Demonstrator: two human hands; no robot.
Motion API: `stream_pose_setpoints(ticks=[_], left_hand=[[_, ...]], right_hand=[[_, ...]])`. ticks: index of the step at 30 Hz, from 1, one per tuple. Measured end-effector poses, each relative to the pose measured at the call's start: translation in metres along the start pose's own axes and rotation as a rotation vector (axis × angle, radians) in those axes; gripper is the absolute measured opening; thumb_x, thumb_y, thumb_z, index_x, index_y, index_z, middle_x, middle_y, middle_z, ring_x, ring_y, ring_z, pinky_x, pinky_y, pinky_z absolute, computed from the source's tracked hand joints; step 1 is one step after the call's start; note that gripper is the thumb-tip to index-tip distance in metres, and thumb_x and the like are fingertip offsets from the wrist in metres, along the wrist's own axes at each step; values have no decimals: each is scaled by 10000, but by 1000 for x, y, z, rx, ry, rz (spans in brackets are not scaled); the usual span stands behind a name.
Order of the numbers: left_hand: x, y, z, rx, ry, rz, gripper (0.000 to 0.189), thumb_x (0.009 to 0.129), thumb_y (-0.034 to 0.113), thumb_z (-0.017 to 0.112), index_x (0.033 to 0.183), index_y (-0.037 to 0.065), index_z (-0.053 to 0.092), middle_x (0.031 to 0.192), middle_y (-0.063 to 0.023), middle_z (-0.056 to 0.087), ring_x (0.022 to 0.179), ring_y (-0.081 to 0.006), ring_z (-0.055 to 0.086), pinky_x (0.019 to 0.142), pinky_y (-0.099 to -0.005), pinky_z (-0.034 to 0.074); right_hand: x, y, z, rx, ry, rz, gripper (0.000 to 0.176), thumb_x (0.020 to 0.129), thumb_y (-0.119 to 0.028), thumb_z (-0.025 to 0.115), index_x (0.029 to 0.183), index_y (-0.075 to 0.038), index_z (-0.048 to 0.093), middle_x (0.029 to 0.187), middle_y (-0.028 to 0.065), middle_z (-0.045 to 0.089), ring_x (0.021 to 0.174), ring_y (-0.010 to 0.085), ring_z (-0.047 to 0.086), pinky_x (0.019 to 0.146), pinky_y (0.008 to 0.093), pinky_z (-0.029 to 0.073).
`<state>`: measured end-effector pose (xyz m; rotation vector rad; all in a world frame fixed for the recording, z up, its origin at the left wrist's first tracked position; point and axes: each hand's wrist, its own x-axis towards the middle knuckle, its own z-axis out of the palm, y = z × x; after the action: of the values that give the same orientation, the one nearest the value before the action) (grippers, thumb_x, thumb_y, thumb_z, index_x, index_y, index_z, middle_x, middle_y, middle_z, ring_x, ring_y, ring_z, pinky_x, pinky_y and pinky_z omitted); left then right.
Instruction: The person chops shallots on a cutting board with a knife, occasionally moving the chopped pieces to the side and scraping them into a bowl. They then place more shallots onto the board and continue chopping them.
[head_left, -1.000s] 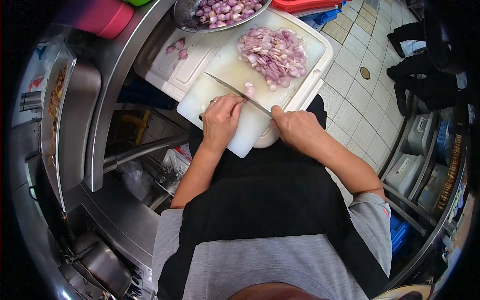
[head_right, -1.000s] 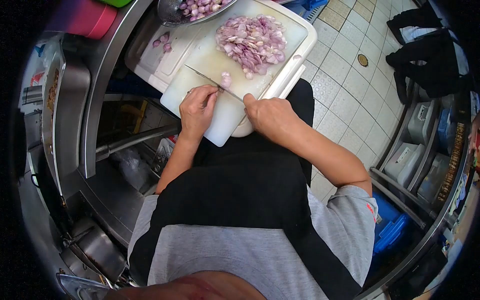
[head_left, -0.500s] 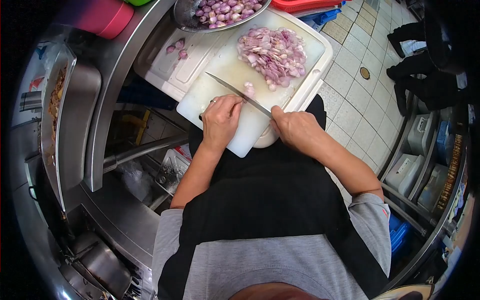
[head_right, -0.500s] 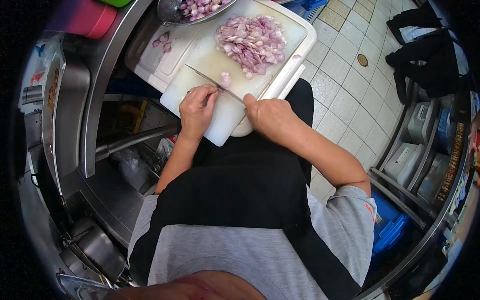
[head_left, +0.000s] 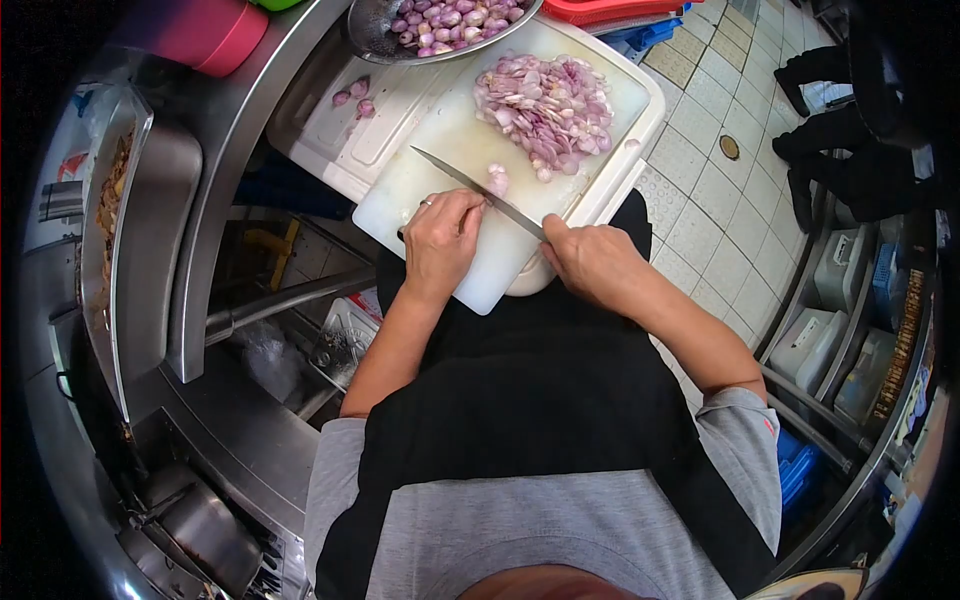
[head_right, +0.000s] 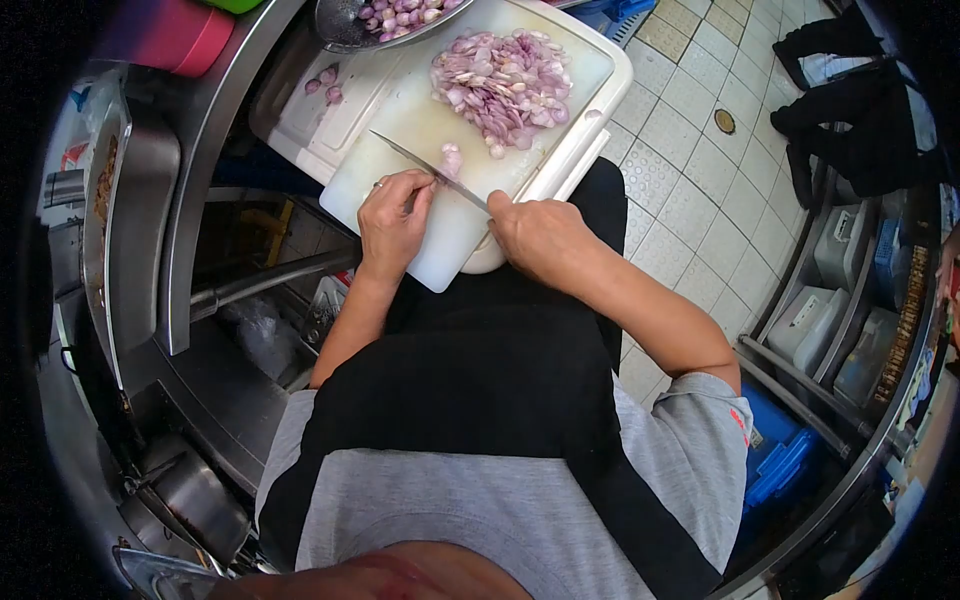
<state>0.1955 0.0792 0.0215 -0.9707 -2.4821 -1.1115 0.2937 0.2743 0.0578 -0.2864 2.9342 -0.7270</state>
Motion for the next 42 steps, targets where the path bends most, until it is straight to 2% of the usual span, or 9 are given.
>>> stream_pose_setpoints(ticks=[13, 26, 28, 31, 33, 35, 37, 38, 42], left_hand=[[-1, -3, 1, -3, -5, 0, 111, 776, -11, 718, 858, 34, 659, 867, -112, 697, 787, -304, 669, 719, -390, 538], [-1, -1, 0, 28, 21, 23, 119, 779, 17, 734, 867, 41, 658, 857, -98, 689, 789, -302, 660, 733, -391, 528], [1, 0, -1, 24, -44, 31, 153, 772, 35, 745, 903, 44, 665, 924, -106, 687, 862, -299, 656, 776, -399, 522], [4, -3, -4, 44, -67, 115, 212, 788, 47, 751, 989, 34, 687, 995, -131, 693, 894, -304, 664, 769, -379, 533], [8, -17, -5, 19, -89, 83, 237, 813, 65, 729, 1045, 34, 688, 1066, -147, 679, 943, -309, 656, 791, -372, 538], [21, -40, -9, -91, -70, -118, 242, 843, 67, 692, 1084, 41, 686, 1100, -149, 674, 980, -301, 654, 824, -362, 541], [44, -76, -17, 27, 39, -127, 266, 845, 6, 633, 1094, 72, 699, 1165, -145, 664, 1017, -304, 664, 846, -359, 546], [59, -83, -24, 139, 95, -76, 229, 836, 0, 622, 1043, 53, 704, 1141, -149, 660, 1067, -343, 632, 926, -422, 509], [94, -137, -34, 384, -6, -32, 272, 838, -14, 584, 1068, 74, 701, 1182, -129, 648, 1088, -360, 614, 923, -433, 504]], right_hand=[[-17, -7, -34, 39, -113, 80, 257, 954, -216, 590, 928, 5, 461, 607, 211, 597, 607, 423, 625, 543, 505, 493], [8, 3, 0, 56, -43, 23, 247, 957, -218, 571, 960, 10, 475, 632, 224, 615, 641, 434, 640, 586, 524, 504], [14, 12, -6, 90, -120, 81, 249, 961, -238, 564, 969, 1, 493, 679, 250, 624, 712, 452, 643, 648, 538, 504], [16, 23, -19, 44, -46, 108, 259, 962, -259, 557, 953, -3, 517, 712, 252, 646, 740, 448, 656, 692, 542, 515], [11, 21, -32, 88, -14, 131, 260, 963, -265, 574, 944, -15, 505, 704, 260, 611, 740, 469, 621, 665, 544, 471], [-1, 13, -43, 67, -17, 143, 264, 959, -263, 587, 930, -14, 504, 693, 260, 599, 729, 466, 614, 654, 542, 465], [-14, 9, -41, 64, -15, 115, 266, 956, -259, 596, 916, -11, 508, 683, 260, 590, 728, 461, 614, 648, 534, 470], [-20, 8, -37, 83, -72, 63, 271, 956, -264, 598, 916, -11, 509, 681, 259, 589, 729, 459, 615, 647, 534, 471], [-23, 8, -24, 111, -248, 3, 296, 956, -296, 592, 932, -9, 525, 714, 253, 624, 747, 457, 636, 678, 535, 496]])
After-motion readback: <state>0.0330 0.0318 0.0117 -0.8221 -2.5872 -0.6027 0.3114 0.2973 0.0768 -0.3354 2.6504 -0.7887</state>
